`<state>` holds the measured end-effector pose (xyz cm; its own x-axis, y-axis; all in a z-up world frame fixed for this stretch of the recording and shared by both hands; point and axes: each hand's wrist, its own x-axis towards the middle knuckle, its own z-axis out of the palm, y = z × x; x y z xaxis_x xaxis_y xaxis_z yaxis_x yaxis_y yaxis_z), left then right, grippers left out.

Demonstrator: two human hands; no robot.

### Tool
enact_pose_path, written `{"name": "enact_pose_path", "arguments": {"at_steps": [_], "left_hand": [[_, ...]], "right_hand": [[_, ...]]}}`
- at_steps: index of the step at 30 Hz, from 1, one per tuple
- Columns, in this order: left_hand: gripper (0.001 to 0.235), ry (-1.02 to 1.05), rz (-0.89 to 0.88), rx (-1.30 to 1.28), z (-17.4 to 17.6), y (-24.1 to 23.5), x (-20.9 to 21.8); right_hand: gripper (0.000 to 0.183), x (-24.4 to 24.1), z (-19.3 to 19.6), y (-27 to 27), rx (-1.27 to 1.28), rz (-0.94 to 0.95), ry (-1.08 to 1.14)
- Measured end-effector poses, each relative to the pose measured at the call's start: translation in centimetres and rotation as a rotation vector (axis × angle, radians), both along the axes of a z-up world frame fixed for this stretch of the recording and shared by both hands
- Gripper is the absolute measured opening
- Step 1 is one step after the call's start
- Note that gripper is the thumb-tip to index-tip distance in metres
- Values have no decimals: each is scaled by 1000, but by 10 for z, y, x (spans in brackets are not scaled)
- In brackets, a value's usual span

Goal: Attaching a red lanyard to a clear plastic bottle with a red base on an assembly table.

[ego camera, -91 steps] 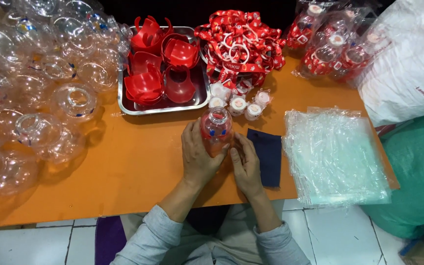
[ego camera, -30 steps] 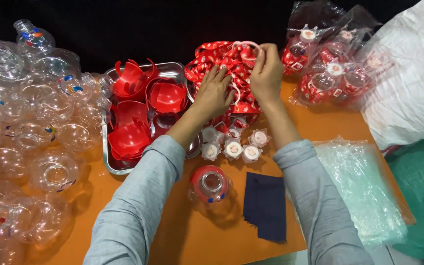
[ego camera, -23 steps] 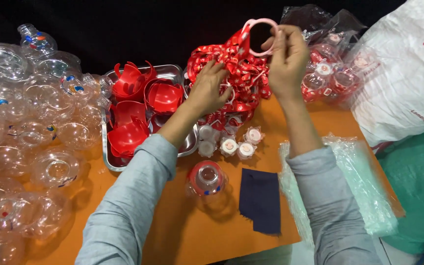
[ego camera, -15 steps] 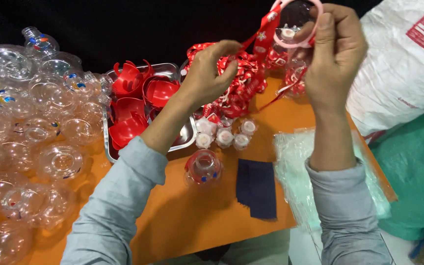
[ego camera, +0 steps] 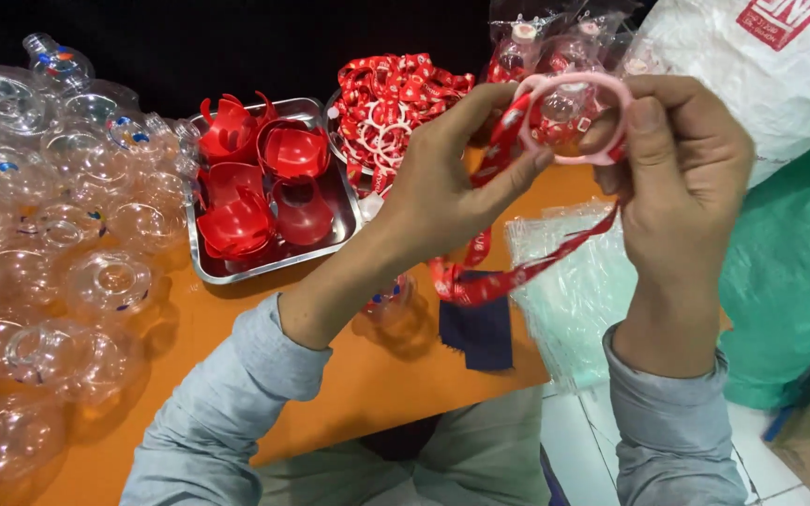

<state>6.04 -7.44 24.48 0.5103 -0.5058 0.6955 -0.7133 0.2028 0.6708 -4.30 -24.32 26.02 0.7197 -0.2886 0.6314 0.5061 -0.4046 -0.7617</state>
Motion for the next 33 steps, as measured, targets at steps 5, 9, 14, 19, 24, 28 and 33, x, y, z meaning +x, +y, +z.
{"name": "enact_pose_path", "arguments": {"at_steps": [5,9,14,19,24,28,33], "left_hand": [[33,249,-299,-83,2,-1,-7],[9,457,-681,-67,0,13,-7],[18,562,-484,100,-8,39,-19],[62,364,-104,273,-7,57,-48],[16,304,-319,99,-23,55,-60],[20,457,-383,44,-37,56,-63],[16,568,-486,9,-56,57,-70]], "right_hand": [[20,-14,2,-4,168,36,-60],[17,-18,-2,-1,318,64,30],[14,-26,-23,1,500,177,127],[23,-34,-37,11,454,368,187],[23,-33,-47,22,416,327,255],[25,-36,-50,24,486,400,244],[21,-44,-52,24,548,370,253]]}}
